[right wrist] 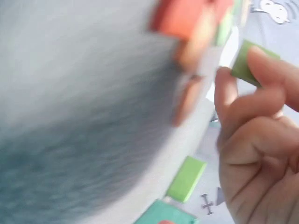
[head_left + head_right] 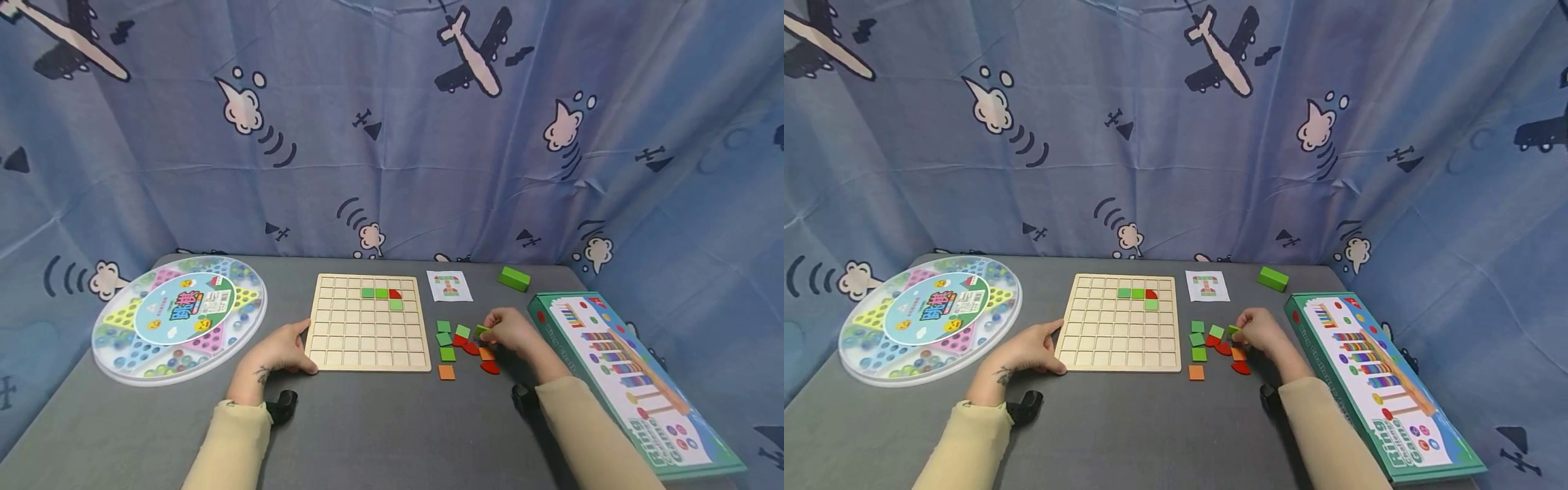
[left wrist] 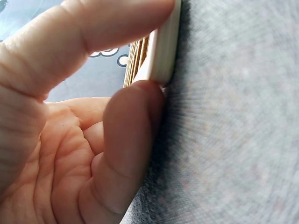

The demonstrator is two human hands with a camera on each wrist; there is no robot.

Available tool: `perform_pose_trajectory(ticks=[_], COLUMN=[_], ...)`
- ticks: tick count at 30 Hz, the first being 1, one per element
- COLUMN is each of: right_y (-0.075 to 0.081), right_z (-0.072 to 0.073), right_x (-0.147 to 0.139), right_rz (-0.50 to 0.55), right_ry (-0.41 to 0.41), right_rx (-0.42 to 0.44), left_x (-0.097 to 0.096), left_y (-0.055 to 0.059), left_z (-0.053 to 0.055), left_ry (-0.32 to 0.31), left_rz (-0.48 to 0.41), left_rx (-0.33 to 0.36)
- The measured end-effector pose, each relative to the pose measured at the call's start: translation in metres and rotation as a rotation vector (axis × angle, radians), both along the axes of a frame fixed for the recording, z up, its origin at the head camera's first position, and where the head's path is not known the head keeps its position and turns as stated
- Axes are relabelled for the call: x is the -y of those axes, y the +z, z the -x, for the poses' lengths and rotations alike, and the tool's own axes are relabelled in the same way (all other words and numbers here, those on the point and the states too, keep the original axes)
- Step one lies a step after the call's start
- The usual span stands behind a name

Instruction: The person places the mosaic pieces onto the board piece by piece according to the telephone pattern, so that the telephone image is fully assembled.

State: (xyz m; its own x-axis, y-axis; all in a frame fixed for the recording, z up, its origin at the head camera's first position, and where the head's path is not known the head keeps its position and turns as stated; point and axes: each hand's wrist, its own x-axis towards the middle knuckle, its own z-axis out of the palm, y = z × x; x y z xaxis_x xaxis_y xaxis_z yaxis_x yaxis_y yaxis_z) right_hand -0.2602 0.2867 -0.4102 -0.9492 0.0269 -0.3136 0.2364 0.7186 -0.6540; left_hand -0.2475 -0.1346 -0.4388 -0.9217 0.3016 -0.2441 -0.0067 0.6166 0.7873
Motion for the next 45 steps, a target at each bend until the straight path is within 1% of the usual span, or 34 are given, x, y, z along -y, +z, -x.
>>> perform_pose_trajectory(ticks=[3, 5, 8, 10, 13, 17, 22, 26, 31, 32, 33, 36, 38, 39, 41, 45], right_y=[0.011, 0.019, 0.027, 0.03, 0.029, 0.026, 0.025, 0.023, 0.021, 0.024, 0.024, 0.02, 0.016, 0.01, 0.007, 0.001], right_z=[0.002, 0.003, 0.005, 0.007, 0.012, 0.022, 0.035, 0.047, 0.061, 0.06, 0.063, 0.069, 0.073, 0.077, 0.08, 0.084], right_x=[0.007, 0.014, 0.027, 0.037, 0.054, 0.078, 0.112, 0.139, 0.167, 0.173, 0.178, 0.19, 0.197, 0.2, 0.205, 0.213], right_rz=[0.089, 0.175, 0.303, 0.391, 0.504, 0.641, 0.728, 0.754, 0.713, 0.684, 0.655, 0.534, 0.416, 0.367, 0.264, 0.125], right_ry=[-0.023, -0.03, -0.012, -0.011, -0.009, -0.003, 0.019, 0.035, 0.045, 0.05, 0.051, 0.064, 0.072, 0.073, 0.081, 0.069], right_rx=[-0.03, -0.041, -0.105, -0.162, -0.251, -0.313, -0.337, -0.323, -0.253, -0.234, -0.217, -0.195, -0.192, -0.193, -0.198, -0.197], left_x=[0.0, 0.0, 0.0, 0.0, 0.0, -0.001, -0.001, -0.001, -0.001, -0.001, -0.001, -0.001, -0.001, -0.001, -0.001, -0.001], left_y=[0.001, 0.001, 0.001, 0.001, 0.0, -0.001, -0.002, -0.003, -0.003, -0.003, -0.003, -0.004, -0.004, -0.005, -0.004, -0.002], left_z=[0.0, 0.0, 0.0, 0.0, 0.0, 0.0, 0.001, 0.001, 0.001, 0.001, 0.001, 0.002, 0.002, 0.002, 0.002, 0.001], left_ry=[-0.001, 0.001, 0.005, 0.009, 0.008, 0.007, 0.01, 0.015, 0.024, 0.022, 0.024, 0.026, 0.033, 0.035, 0.03, 0.023], left_rz=[-0.001, -0.001, -0.001, -0.001, -0.003, 0.001, -0.003, 0.0, -0.002, -0.007, -0.008, -0.013, -0.009, -0.004, 0.001, 0.005], left_rx=[-0.007, -0.011, -0.008, -0.004, 0.0, 0.001, 0.007, 0.013, 0.015, 0.012, 0.013, 0.014, 0.019, 0.021, 0.019, 0.009])
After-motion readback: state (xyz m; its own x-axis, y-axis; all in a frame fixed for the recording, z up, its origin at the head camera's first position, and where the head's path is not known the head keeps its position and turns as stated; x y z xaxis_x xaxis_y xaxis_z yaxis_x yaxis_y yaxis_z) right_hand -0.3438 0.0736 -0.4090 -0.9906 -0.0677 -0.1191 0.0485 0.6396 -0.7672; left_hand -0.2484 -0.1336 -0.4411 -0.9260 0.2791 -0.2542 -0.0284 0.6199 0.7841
